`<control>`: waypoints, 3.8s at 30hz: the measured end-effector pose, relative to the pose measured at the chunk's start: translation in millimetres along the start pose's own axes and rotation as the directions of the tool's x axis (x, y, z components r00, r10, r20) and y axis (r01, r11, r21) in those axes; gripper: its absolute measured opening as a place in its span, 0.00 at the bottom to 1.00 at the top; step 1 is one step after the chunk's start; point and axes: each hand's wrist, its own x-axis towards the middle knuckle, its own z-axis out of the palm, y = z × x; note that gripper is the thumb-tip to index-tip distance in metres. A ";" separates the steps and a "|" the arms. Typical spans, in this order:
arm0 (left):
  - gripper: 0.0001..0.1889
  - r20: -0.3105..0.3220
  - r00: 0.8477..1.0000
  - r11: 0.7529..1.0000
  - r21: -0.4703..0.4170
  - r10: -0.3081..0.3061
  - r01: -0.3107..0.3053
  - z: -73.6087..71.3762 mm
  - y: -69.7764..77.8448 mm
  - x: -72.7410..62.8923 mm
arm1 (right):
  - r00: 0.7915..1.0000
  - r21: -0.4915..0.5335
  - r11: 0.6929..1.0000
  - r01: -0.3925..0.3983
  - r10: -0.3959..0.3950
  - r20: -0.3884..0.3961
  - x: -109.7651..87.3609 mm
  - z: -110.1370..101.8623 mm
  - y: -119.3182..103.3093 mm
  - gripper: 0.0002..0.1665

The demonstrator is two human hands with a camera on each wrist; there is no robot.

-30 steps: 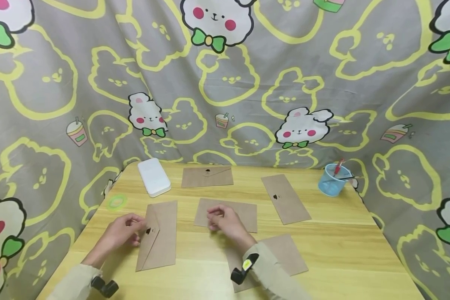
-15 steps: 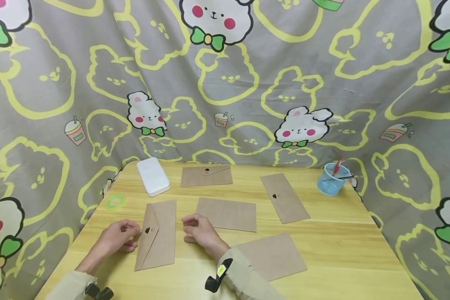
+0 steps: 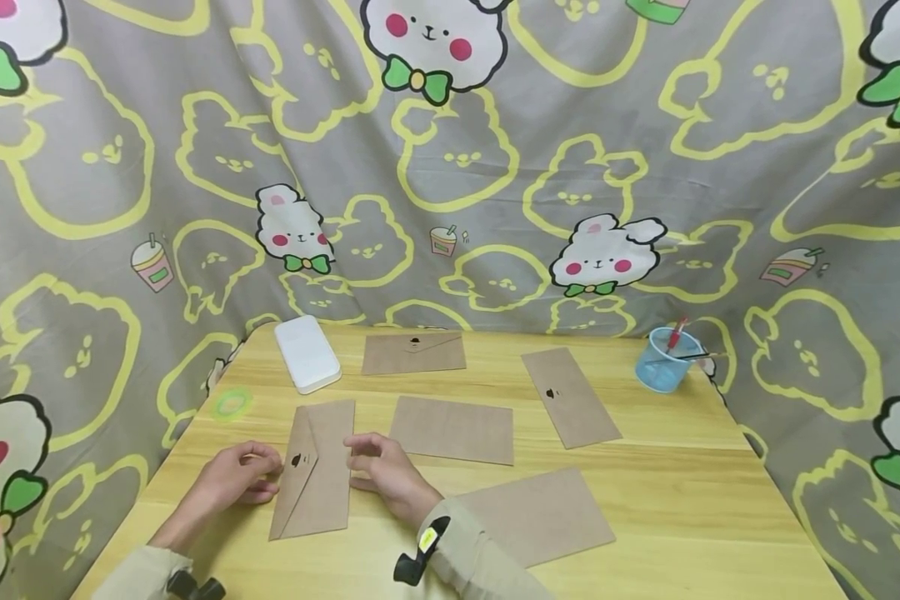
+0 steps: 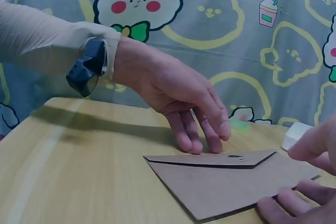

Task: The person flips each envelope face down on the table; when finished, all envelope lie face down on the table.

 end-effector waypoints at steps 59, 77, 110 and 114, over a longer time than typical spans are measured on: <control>0.28 0.413 0.877 0.969 -0.128 0.245 -0.211 -10.7 -19.6 -7.6 | 0.936 -0.066 0.982 0.177 -0.189 -0.298 18.5 -42.5 -20.0 0.15; 0.24 0.234 0.946 0.972 -0.128 0.224 -0.198 -14.0 -18.9 -3.2 | 0.943 -0.080 0.984 0.161 -0.177 -0.282 10.5 -69.7 -20.6 0.14; 0.21 0.011 0.966 0.958 -0.135 0.258 -0.254 -24.8 -13.8 -1.9 | 0.948 -0.220 0.962 0.164 -0.216 -0.234 -5.1 -82.7 -31.5 0.14; 0.21 -0.008 0.958 0.945 -0.161 0.288 -0.285 -25.3 -14.0 -1.5 | 0.944 -0.219 0.960 0.175 -0.227 -0.241 -3.9 -82.0 -33.5 0.14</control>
